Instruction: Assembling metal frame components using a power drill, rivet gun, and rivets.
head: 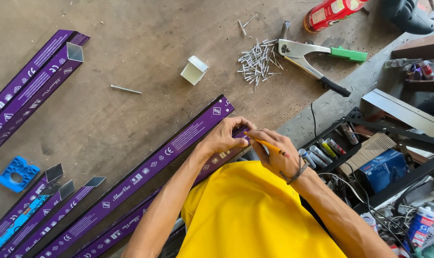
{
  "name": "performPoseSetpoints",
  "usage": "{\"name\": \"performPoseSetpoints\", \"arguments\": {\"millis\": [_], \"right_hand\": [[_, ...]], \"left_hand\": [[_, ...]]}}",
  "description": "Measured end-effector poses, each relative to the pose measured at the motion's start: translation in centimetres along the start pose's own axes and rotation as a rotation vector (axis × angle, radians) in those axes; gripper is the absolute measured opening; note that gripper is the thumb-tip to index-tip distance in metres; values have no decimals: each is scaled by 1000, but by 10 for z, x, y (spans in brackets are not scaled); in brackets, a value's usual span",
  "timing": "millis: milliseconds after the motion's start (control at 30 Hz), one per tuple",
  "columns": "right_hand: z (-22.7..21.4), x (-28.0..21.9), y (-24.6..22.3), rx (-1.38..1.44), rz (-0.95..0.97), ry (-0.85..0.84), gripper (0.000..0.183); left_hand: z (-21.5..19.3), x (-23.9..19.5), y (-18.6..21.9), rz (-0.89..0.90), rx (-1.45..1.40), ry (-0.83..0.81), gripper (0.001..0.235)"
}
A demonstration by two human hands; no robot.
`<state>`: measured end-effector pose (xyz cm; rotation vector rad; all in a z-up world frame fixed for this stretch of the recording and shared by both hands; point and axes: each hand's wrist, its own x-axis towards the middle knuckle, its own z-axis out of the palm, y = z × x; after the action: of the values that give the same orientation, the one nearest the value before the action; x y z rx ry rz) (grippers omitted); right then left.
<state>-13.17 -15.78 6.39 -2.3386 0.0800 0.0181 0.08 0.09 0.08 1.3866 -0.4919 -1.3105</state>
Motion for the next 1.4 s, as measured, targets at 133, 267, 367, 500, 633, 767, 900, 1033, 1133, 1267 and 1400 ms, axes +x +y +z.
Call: {"name": "performPoseSetpoints", "arguments": {"millis": [133,267,367,500,633,767,900,1033,1133,1267,1400], "right_hand": [[4,-1,1,9,-18,-11,23],[-1,3,-2,49,-32,14,20],[-12,4,34,214,-70,162,9],[-14,9,55,210,54,-30,14],[-5,17,60,339,62,-311,76],[-4,19,62,359,22,-329,79],[6,17,61,348,-115,-316,75],[23,15,81,318,-243,-320,72],[24,18,89,258,-299,-340,66],[2,19,109,89,-232,-272,62],[-6,22,143,-62,-197,-173,63]], "left_hand": [[0,-1,1,9,11,-2,46],[2,2,-1,16,17,-3,46],[5,2,-5,26,24,4,45],[-1,10,-30,59,24,8,57],[-1,4,-42,27,22,50,80],[-1,0,-40,46,53,28,76],[-9,-16,-22,-10,-30,8,78],[-5,-31,-5,-69,13,13,80],[5,-42,-1,-24,241,56,98],[27,-61,10,-111,731,198,131],[36,-70,-39,125,930,416,82]]}}
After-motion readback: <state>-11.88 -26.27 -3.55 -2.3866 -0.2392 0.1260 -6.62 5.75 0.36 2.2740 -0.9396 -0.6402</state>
